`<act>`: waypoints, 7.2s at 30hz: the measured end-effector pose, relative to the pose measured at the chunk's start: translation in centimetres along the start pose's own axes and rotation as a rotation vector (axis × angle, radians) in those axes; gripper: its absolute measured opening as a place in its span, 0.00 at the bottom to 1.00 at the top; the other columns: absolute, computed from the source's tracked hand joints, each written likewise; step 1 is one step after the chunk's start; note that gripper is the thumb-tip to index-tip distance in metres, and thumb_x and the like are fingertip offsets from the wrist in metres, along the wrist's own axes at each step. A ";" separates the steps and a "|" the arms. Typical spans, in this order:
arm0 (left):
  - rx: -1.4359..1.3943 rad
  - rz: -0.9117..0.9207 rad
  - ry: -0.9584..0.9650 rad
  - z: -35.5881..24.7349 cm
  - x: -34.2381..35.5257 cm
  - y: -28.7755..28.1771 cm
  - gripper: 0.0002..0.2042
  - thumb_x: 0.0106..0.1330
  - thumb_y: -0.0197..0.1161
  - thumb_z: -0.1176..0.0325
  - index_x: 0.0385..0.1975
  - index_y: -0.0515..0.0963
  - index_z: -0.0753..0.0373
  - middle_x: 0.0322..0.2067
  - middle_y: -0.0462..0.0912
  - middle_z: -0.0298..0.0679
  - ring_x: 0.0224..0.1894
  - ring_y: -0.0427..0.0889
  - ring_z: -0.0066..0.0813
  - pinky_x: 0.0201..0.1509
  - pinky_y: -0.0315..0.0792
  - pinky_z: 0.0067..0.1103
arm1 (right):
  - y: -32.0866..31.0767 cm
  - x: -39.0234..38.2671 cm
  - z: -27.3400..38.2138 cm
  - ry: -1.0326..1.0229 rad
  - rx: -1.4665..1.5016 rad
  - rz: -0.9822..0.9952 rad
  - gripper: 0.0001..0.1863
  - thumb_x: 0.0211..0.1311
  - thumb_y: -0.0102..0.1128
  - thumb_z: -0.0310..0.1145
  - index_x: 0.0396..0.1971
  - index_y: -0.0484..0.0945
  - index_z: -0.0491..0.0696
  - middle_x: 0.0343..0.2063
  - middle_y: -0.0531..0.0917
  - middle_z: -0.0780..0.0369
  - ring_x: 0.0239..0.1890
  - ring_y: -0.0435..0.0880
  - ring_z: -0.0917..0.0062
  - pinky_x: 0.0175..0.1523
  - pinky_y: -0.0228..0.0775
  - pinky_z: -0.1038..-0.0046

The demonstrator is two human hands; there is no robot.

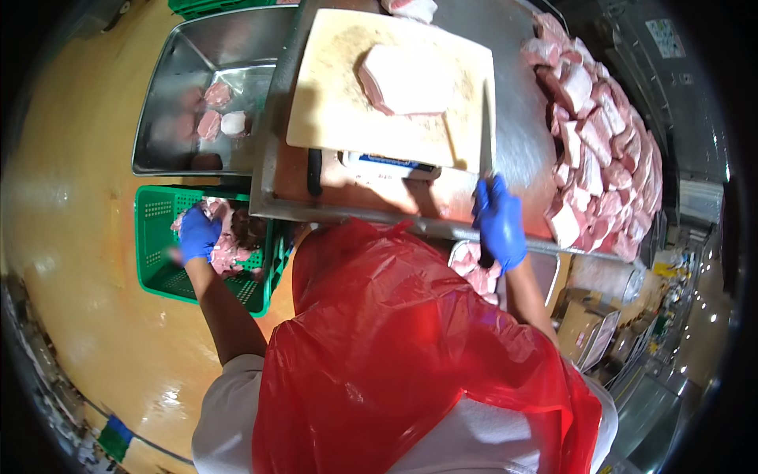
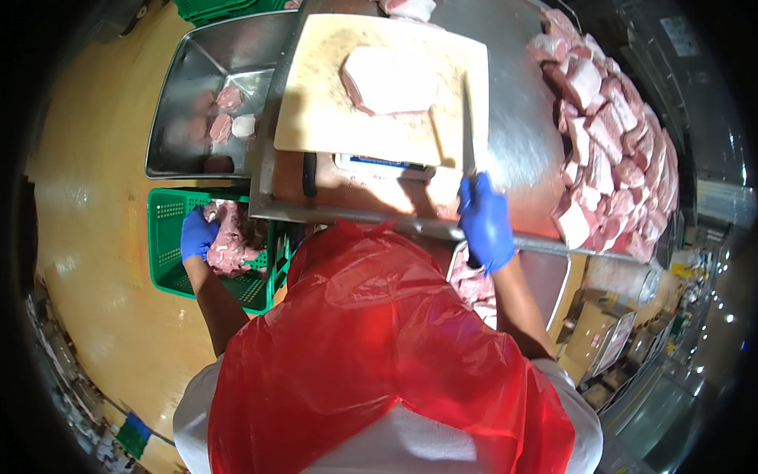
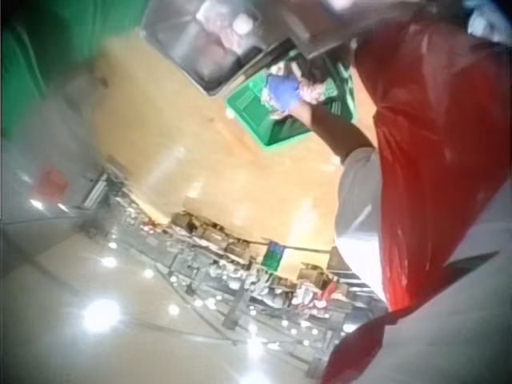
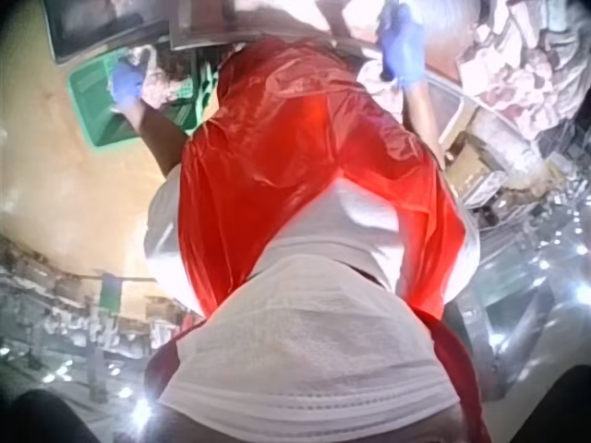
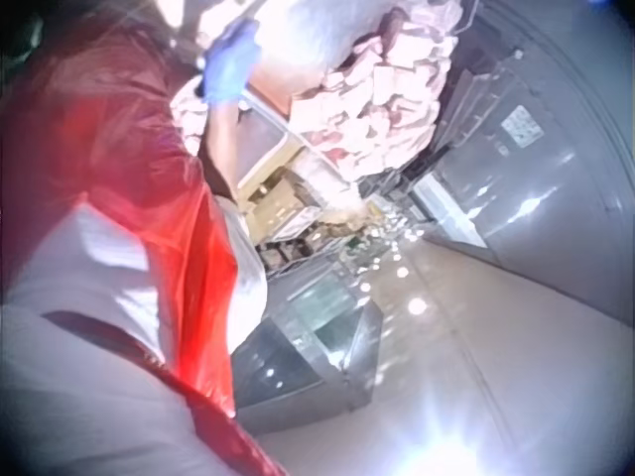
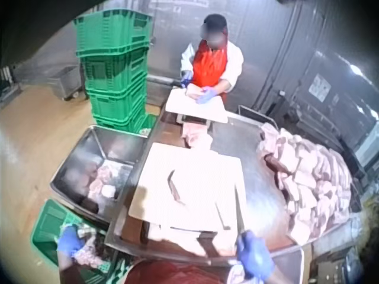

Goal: The person cuts large pieces of raw meat on a cutting board using a knife. They trim fat and separate portions, placing trimmed pieces into a green basket and larger chunks into a metal tray. The person repeats this process throughout the clip.

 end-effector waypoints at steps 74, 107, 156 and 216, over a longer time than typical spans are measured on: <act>-1.022 -0.504 0.209 -17.6 -5.7 2.3 0.05 0.57 0.65 0.74 0.30 0.76 0.63 0.26 0.77 0.30 0.30 0.73 0.19 0.34 0.71 0.23 | -2.6 -0.1 -0.2 -0.441 -0.656 0.359 0.09 0.70 0.55 0.33 0.45 0.72 0.46 0.29 0.85 0.50 0.30 0.87 0.55 0.32 0.76 0.57; -1.280 0.469 0.664 -42.2 1.4 5.4 0.25 0.66 0.68 0.65 0.62 0.73 0.67 0.50 0.82 0.40 0.51 0.82 0.34 0.56 0.79 0.32 | 4.4 11.8 4.7 0.028 1.004 0.091 0.12 0.75 0.55 0.37 0.45 0.81 0.44 0.34 0.81 0.68 0.34 0.75 0.85 0.40 0.68 0.79; 0.343 0.640 1.406 -89.5 -26.3 60.1 0.55 0.41 0.80 0.53 0.70 0.57 0.70 0.55 0.78 0.58 0.57 0.79 0.55 0.62 0.74 0.39 | -1.9 -39.5 -38.4 0.916 1.153 -1.307 0.14 0.80 0.47 0.38 0.42 0.75 0.42 0.33 0.85 0.59 0.33 0.83 0.80 0.43 0.78 0.75; -0.683 -0.484 0.711 -34.7 -2.4 0.2 0.06 0.54 0.68 0.74 0.21 0.76 0.64 0.21 0.79 0.45 0.23 0.80 0.43 0.29 0.73 0.32 | 8.2 -0.4 4.3 -0.188 -0.594 0.307 0.11 0.67 0.50 0.28 0.44 0.66 0.38 0.28 0.84 0.44 0.31 0.85 0.48 0.37 0.78 0.51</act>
Point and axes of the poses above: each hand's wrist, its own x-axis towards the middle knuckle, its own y-axis out of the palm, z = x × y, the point moved 9 cm from there along x, towards the middle knuckle
